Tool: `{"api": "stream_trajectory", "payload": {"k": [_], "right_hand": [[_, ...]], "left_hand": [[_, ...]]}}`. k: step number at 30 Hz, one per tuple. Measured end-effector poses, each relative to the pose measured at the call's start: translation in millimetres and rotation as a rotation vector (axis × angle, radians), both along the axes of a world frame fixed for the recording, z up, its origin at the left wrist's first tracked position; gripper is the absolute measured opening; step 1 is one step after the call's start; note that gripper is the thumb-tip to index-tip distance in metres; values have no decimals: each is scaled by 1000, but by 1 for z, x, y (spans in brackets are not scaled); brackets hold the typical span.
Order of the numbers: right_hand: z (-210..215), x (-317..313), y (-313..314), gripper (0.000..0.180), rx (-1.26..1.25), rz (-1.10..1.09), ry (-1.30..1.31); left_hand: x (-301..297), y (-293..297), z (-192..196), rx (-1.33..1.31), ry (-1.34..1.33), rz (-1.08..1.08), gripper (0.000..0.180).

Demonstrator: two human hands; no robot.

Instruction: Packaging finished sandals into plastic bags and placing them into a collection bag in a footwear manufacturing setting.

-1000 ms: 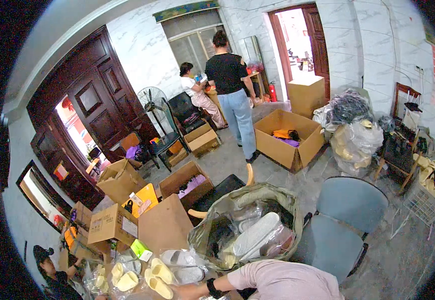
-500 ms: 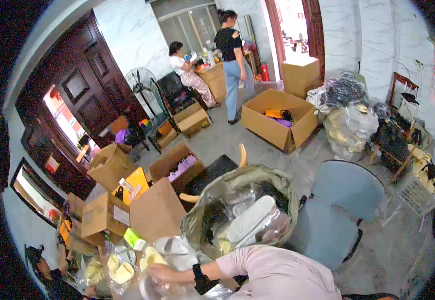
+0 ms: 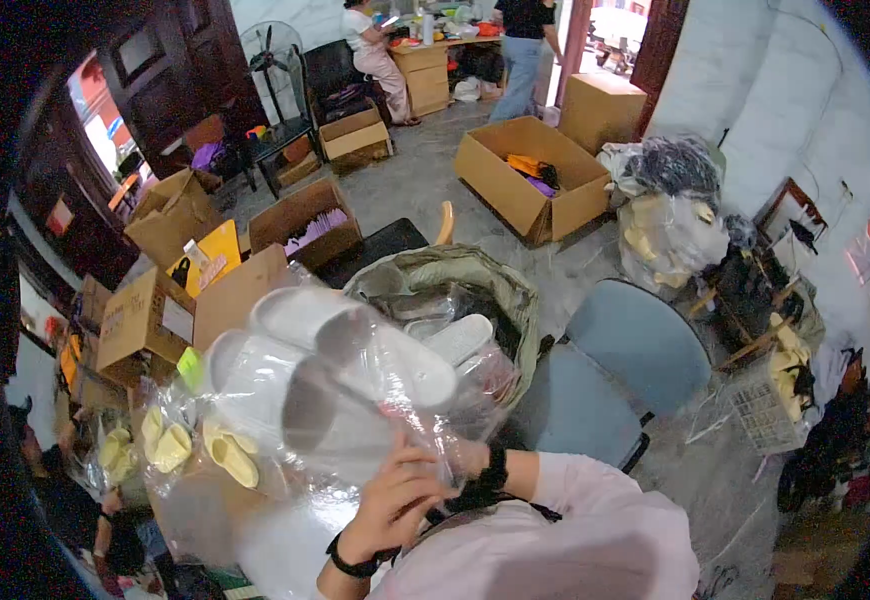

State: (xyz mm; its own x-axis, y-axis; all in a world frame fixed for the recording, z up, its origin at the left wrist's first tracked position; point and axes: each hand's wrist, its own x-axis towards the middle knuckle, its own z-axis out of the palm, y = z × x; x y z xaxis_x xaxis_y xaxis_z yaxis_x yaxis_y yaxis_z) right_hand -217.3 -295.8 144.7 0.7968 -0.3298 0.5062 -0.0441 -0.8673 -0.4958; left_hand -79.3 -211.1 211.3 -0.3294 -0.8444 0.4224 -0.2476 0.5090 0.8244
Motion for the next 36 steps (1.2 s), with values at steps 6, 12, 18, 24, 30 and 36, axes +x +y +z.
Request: {"api": "stream_trajectory", "payload": {"k": [6, 12, 18, 24, 30, 36], "right_hand": [[-3, -49, -57, 40, 1667, -465, -607], [-110, -135, -157, 41, 967, -577, 59], [-115, -103, -191, 56, 1048, -181, 187], [-80, -61, -215, 57, 968, -148, 478], [-141, 2, -226, 18, 613, 164, 568], [-165, 77, -199, 19, 456, 181, 489]], "left_hand": [[-29, -24, -50, 280, 69, -39, 54], [1, -39, -133, 65, -942, 311, 77], [18, -50, -231, 230, -1112, 343, 39], [13, -73, -162, -1, -919, 109, 10], [16, -123, -127, -113, -1001, 42, 12], [23, -98, -118, -74, -1066, 98, 13]]}}
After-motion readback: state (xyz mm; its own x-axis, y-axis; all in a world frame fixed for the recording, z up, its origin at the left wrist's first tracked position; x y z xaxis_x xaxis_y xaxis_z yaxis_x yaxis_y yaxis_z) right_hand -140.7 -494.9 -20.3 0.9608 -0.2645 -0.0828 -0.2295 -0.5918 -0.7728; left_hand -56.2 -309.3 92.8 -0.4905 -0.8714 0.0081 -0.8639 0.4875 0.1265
